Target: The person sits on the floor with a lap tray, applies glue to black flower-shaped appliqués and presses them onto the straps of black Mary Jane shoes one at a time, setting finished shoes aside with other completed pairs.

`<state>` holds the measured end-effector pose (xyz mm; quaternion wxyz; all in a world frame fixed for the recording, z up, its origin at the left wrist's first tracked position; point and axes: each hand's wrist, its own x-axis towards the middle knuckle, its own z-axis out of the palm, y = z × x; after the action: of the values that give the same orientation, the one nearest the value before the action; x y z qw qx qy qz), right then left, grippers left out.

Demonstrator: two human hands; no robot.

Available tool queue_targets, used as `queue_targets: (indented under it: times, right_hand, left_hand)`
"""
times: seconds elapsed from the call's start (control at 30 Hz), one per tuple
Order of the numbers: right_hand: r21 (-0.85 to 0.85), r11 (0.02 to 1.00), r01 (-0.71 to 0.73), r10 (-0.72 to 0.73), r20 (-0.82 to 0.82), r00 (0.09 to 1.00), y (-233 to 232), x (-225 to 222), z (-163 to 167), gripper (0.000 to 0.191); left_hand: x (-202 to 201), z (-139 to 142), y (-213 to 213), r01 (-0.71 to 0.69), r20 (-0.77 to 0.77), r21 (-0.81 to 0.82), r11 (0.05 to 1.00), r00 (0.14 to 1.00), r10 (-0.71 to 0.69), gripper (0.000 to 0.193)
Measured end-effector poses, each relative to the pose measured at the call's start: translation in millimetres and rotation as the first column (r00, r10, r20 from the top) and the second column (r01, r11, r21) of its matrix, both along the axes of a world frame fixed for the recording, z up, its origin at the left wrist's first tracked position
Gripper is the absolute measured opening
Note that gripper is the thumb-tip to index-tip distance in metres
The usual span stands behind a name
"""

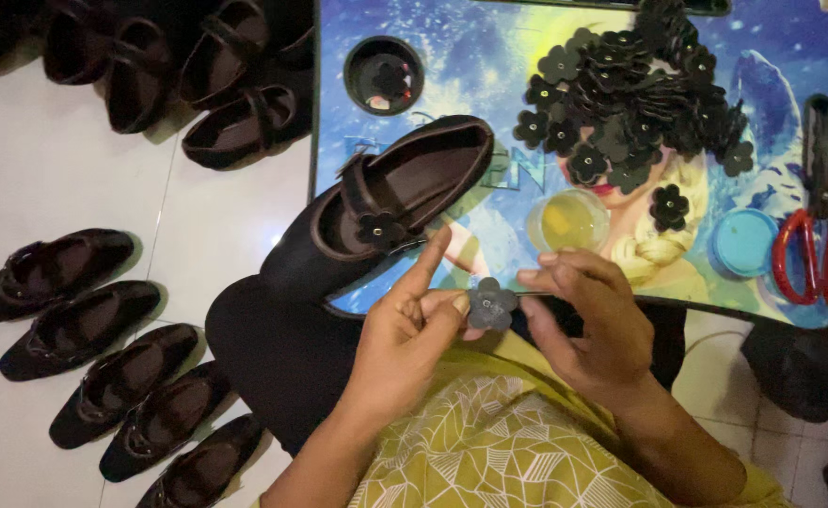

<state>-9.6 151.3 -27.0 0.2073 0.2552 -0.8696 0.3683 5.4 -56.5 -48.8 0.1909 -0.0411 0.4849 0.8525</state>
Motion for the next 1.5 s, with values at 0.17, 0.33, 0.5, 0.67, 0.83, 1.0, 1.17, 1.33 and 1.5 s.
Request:
queue_targets:
  times: [0.17, 0.33, 0.5, 0.67, 0.83, 1.0, 1.17, 1.33, 1.5]
  right_hand:
    - [0.128, 0.990, -0.053, 0.047, 0.050, 0.998, -8, -2, 3, 0.050]
    - [-0.033, 0.985, -0.168, 0.170, 0.061, 0.984, -25, -16, 4, 0.065]
    - [-0.408, 0.902, -0.143, 0.305, 0.366, 0.879, -40, -48, 15, 0.070]
    - [-0.562, 0.824, -0.074, 0.435, 0.541, 0.720, -62, -98, 34, 0.075]
    - [-0.613, 0.789, -0.034, 0.494, 0.602, 0.628, -79, -117, 43, 0.074]
    - [-0.573, 0.820, 0.003, 0.474, 0.681, 0.559, -77, -120, 44, 0.075]
    - [-0.529, 0.848, -0.013, 0.473, 0.747, 0.467, -63, -121, 43, 0.076]
    - [-0.481, 0.875, -0.063, 0.460, 0.782, 0.420, -55, -118, 41, 0.081]
    - [-0.454, 0.885, -0.102, 0.453, 0.792, 0.410, -51, -117, 40, 0.084]
  left_hand:
    - [0, 2, -11, 0.003, 0.044, 0.037, 0.999, 0.999, -0.004, 0.073]
    - [0, 14, -35, -0.015, 0.099, -0.095, 0.995, 0.995, 0.024, 0.055]
    - [-21, 24, -68, -0.363, -0.160, -0.546, 0.755, 0.930, 0.331, 0.023]
    - [-53, 24, -74, -0.424, -0.199, -0.540, 0.727, 0.904, 0.379, 0.039]
    - [-83, 9, -71, -0.397, -0.014, -0.323, 0.859, 0.910, 0.415, 0.046]
    - [-80, -4, -59, -0.398, 0.006, -0.139, 0.907, 0.915, 0.402, 0.045]
    - [-46, 6, -45, -0.341, -0.067, -0.166, 0.925, 0.940, 0.334, 0.051]
    - [-28, 17, -35, -0.348, -0.215, -0.288, 0.892, 0.931, 0.294, 0.056]
    - [-26, 18, -32, -0.343, -0.221, -0.294, 0.892, 0.933, 0.286, 0.058]
